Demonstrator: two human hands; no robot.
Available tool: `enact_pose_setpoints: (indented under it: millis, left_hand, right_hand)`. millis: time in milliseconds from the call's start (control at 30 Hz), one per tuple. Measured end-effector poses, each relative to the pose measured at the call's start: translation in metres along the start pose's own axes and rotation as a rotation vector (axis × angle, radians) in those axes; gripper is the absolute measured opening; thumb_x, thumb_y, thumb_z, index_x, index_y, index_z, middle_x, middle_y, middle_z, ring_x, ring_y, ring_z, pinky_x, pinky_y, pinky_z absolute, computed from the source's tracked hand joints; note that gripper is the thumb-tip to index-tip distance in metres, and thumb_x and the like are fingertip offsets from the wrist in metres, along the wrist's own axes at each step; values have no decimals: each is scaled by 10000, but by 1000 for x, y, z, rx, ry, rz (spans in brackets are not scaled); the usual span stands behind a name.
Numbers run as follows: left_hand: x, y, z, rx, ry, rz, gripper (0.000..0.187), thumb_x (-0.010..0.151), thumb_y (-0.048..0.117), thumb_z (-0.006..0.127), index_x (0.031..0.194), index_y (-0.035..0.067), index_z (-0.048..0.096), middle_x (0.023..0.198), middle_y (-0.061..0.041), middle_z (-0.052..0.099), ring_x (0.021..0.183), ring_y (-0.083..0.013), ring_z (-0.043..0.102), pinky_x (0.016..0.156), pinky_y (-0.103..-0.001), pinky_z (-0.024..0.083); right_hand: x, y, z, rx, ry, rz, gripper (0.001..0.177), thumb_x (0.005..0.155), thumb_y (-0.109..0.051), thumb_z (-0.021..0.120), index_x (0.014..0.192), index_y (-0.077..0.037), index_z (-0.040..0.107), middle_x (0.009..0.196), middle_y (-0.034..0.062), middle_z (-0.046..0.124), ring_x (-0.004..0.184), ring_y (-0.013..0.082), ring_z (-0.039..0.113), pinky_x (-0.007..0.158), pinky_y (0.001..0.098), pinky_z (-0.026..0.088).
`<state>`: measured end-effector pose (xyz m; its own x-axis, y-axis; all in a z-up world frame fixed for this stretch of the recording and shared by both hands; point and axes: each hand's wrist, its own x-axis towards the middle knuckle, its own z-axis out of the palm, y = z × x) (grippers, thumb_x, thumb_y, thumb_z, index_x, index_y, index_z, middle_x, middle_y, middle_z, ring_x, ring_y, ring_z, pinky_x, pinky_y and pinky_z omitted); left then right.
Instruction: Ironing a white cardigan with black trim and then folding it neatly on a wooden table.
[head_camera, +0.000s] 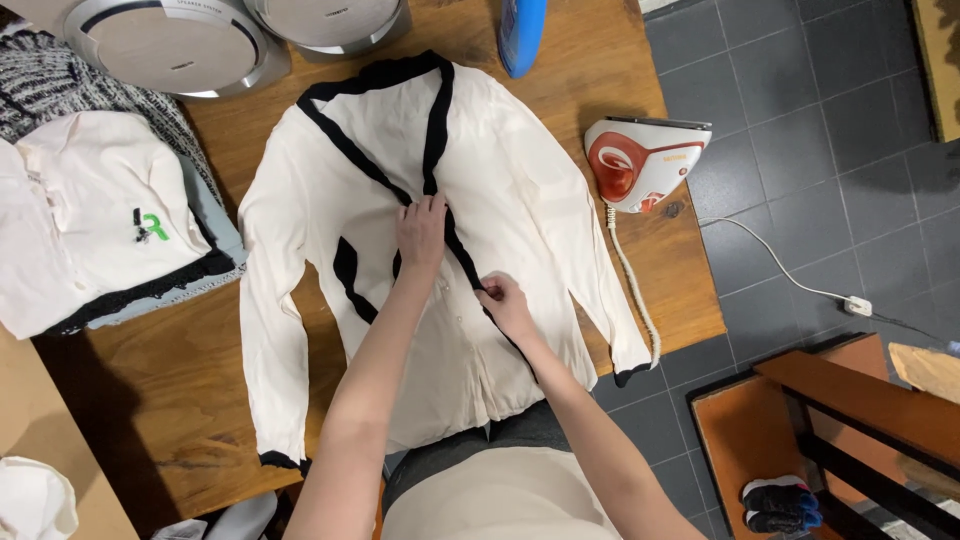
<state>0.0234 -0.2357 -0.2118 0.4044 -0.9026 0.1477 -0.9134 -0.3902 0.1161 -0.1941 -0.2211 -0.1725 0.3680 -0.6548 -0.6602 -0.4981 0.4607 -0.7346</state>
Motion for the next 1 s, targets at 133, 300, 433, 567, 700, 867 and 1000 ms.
enact_pose_setpoints:
  millis: [133,300,433,567,700,867,1000]
  left_hand:
    - [-13,15,-40,-17,-13,22,160,1076,340,623,1141,194,624,1088,12,658,943,-149,650,919,-364,455]
    - [-28,21,-64,-16,-166,27,372,1106,420,547,1365,155,578,1344,-43,612,1220,-203,583,1011,-415,406]
    - [-42,18,-52,-49,-351,2,644,1095,525,481,1602,142,376,1645,-61,425,1453,-258,404,1144,-502,314]
    - [-46,18,-51,-75,-394,1,923,999,721,480,1673,136,245,1722,-76,311,1507,-292,333,1147,-535,303]
    - [-42,24,-72,-109,-444,-24,1066,910,779,567,1676,117,232,1739,-87,268,1519,-313,316,1151,-547,308]
    - [-46,19,-60,-80,-444,-1,1175,853,867,537,1699,154,144,1761,-50,176,1548,-307,259,1144,-580,307]
    - [-46,18,-62,-102,-427,4,1163,864,859,529,1702,154,136,1765,-50,163,1553,-305,243,1146,-582,298]
  right_hand:
    - [-23,4,-9,127,75,56,186,941,-158,742,1063,-29,686,862,143,690,711,183,684,628,292,622]
    - [-23,38,-14,178,132,28,190,982,-202,736,1048,-29,696,906,129,679,745,175,664,654,309,614]
    - [-50,28,-16,215,99,58,126,1004,-145,659,1037,-23,671,868,140,682,704,177,668,639,300,619]
    - [-76,18,-18,223,84,73,145,966,-108,664,1086,-29,651,931,158,674,679,188,679,555,288,625]
    - [-92,39,-32,83,87,116,137,990,-124,637,1082,-24,656,929,152,691,642,187,677,521,293,613]
    - [-99,59,-49,-272,88,122,283,1001,-377,722,1116,-122,683,1073,127,771,995,310,744,877,458,604]
    - [-109,-46,-87,-193,273,22,282,979,-341,727,1085,-95,638,1054,160,752,973,295,711,889,440,580]
